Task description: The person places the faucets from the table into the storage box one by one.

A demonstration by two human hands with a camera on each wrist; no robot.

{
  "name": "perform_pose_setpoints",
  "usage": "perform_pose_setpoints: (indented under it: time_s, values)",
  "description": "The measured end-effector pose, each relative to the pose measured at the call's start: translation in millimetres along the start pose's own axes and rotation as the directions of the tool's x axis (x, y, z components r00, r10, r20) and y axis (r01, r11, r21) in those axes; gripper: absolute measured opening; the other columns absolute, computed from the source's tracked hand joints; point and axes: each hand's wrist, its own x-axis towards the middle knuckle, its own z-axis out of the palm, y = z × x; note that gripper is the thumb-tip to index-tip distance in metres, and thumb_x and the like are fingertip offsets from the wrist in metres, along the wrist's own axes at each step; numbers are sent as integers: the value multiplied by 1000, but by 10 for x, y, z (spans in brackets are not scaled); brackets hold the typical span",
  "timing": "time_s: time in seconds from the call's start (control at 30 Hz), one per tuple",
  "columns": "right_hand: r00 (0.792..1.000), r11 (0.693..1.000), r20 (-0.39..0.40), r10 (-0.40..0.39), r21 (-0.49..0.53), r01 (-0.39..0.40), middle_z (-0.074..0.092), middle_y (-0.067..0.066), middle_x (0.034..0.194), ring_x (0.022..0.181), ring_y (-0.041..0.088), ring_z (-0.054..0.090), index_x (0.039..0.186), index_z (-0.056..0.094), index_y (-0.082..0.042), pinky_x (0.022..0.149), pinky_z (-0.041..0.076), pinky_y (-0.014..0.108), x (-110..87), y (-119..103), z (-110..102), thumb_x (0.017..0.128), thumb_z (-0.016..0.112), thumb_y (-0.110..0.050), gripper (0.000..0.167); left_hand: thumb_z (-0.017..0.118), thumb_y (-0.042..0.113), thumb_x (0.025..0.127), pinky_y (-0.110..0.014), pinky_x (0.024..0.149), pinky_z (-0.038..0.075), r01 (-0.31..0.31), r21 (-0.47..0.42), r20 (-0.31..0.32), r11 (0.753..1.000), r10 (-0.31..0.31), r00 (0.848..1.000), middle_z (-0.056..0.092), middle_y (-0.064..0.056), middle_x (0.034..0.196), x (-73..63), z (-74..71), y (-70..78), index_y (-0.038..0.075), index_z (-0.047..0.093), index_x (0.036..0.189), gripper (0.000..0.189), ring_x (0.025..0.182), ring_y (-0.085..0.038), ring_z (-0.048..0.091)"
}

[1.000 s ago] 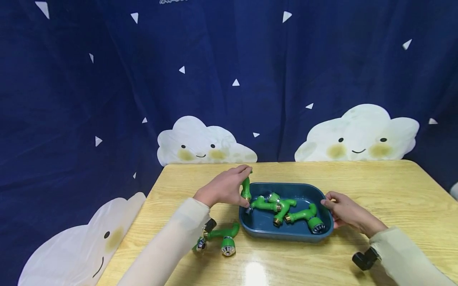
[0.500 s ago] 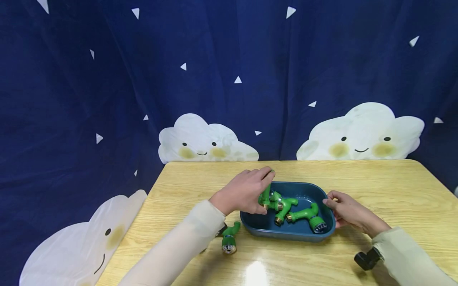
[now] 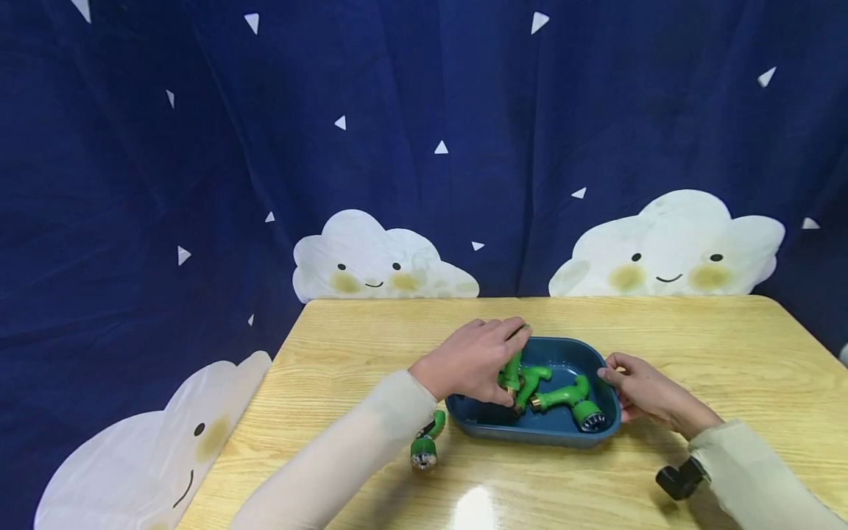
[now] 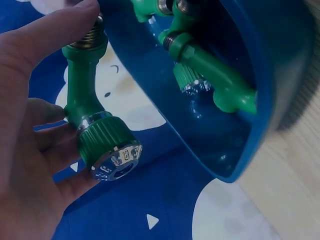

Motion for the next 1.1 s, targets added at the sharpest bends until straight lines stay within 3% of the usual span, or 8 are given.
perform_pose_setpoints:
  time_s: [0.2, 0.43, 0.7, 0.93, 1.1]
  values:
    - [1000, 1000, -5, 7, -2, -7, 38, -2, 63, 52, 10, 49, 98, 39, 0, 51, 52, 28, 12, 1, 9, 108, 38, -19, 21, 76, 71, 69, -35, 97, 52, -17, -29, 27, 999, 18, 999, 43, -2, 152, 115, 18, 29, 12, 37, 152, 109, 124, -17, 58]
    - [1000, 1000, -16, 14, -17, -15, 40, -1, 66, 54, 11, 50, 99, 39, 0, 51, 53, 28, 30, 12, -1, 108, 37, -19, 21, 75, 67, 73, -34, 101, 50, -1, -85, 133, 996, 12, 991, 36, 0, 158, 271, 94, 32, 16, 30, 156, 107, 130, -17, 53]
    - [1000, 1000, -16, 13, -13, -13, 40, -1, 66, 52, 11, 50, 99, 40, 0, 50, 53, 28, 34, 27, -1, 107, 38, -19, 21, 72, 64, 78, -30, 103, 49, -46, -35, 196, 998, 52, 979, 36, 1, 159, 416, 114, 93, 18, 30, 156, 100, 133, -14, 52]
    - [1000, 1000, -8, 7, 6, -7, 40, -1, 66, 52, 11, 51, 98, 40, 0, 50, 53, 28, 36, 26, -1, 107, 39, -19, 21, 73, 64, 77, -30, 100, 50, -45, -65, 222, 997, 58, 973, 38, 4, 157, 534, 92, 112, 20, 33, 155, 98, 129, -14, 54]
    - [1000, 1000, -5, 14, 6, -14, 40, -1, 66, 52, 10, 50, 98, 39, 0, 50, 52, 28, 37, 36, -10, 107, 38, -19, 21, 74, 64, 77, -29, 103, 48, -43, -76, 285, 996, 63, 957, 34, 6, 160, 599, 77, 143, 23, 29, 157, 101, 132, -12, 51]
